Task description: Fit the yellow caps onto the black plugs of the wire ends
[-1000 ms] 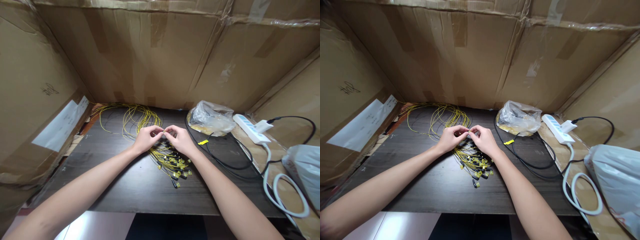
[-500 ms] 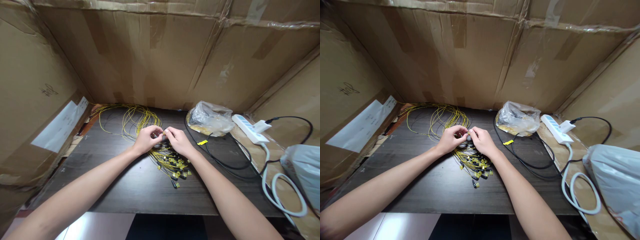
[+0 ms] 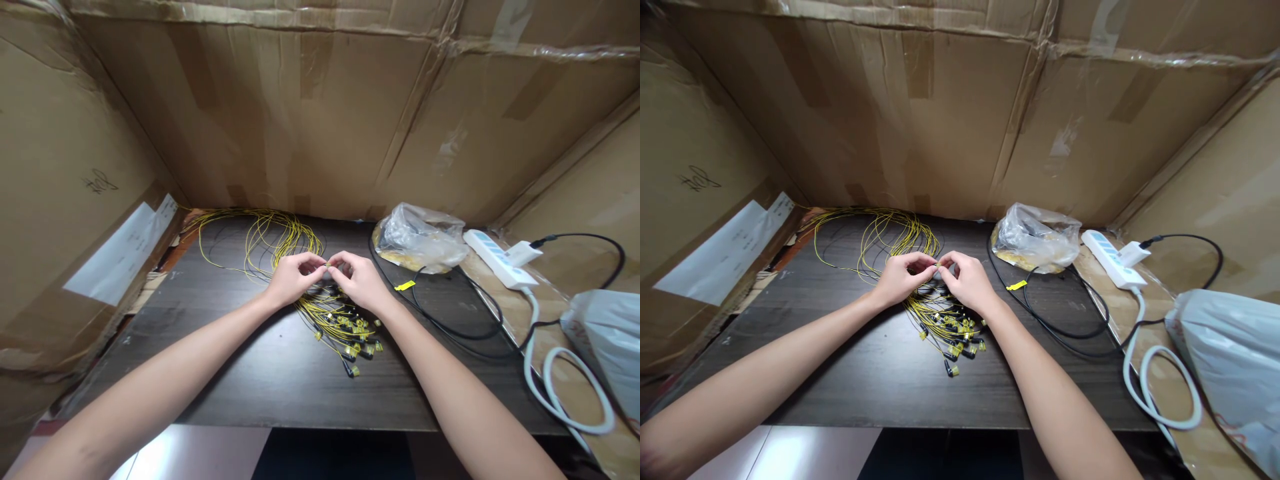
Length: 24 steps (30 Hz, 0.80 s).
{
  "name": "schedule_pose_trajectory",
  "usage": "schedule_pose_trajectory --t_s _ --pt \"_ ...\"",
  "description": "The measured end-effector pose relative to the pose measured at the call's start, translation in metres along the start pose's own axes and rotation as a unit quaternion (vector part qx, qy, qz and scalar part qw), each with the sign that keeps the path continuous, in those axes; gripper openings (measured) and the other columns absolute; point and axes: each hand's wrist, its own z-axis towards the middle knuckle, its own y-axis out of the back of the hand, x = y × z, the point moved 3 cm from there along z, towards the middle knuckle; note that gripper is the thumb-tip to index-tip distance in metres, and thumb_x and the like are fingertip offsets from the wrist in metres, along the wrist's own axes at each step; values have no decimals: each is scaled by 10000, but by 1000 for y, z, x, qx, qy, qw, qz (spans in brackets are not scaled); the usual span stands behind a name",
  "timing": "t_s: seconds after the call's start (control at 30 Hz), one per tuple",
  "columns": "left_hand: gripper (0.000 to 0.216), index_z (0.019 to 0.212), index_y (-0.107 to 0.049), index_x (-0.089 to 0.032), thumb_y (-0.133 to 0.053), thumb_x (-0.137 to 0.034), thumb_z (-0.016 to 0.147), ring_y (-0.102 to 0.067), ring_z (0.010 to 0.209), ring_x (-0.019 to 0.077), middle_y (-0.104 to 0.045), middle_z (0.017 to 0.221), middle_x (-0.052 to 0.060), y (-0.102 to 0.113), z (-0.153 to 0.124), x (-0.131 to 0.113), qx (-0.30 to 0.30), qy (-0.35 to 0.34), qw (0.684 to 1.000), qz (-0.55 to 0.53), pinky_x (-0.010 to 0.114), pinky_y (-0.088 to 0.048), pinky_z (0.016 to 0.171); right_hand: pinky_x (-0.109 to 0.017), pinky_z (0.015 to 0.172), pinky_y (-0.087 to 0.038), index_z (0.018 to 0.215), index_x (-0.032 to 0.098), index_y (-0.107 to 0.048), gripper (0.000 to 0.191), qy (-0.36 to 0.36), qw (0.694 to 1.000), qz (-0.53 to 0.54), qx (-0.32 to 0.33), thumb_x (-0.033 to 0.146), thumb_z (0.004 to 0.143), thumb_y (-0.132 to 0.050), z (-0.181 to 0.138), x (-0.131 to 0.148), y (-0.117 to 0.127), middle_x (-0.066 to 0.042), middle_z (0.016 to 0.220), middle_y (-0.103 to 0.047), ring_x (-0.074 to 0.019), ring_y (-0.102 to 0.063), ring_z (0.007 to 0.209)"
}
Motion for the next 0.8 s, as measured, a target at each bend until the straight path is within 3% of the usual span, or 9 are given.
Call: schedule_pose_trajectory --t_s 0.2,0.37,0.6,0.8 --pt "148 902 -759 -164 -689 -285 855 -697 689 150 -772 821 39 0 0 -1 -1 -4 1000 -4 250 -569 662 -277 607 -422 909 195 -693 117 -8 1000 5 -7 284 864 -631 0 1 1 -24 809 -723 -141 -538 588" --pt "152 899 -757 -171 -669 -292 873 -696 711 152 -773 827 35 0 -2 -5 -5 -22 1000 17 253 -548 665 -274 602 -412 833 190 -688 256 -21 1000 16 16 347 950 -522 0 -2 -2 -29 729 -701 -163 -593 643" --pt "154 915 -756 -169 -675 -294 877 -699 721 153 -775 837 34 0 -2 -4 -5 -17 1000 20 256 -541 678 -271 631 -445 908 181 -675 170 -32 998 56 7 337 889 -611 0 -3 -2 -38 799 -703 -170 -612 702" --pt "136 905 -750 -171 -668 -277 882 -690 715 140 -769 833 28 0 -2 -5 -3 -33 999 17 236 -526 659 -271 640 -426 864 182 -674 230 -37 996 72 32 362 933 -548 1 -4 -4 -37 786 -714 -168 -617 704"
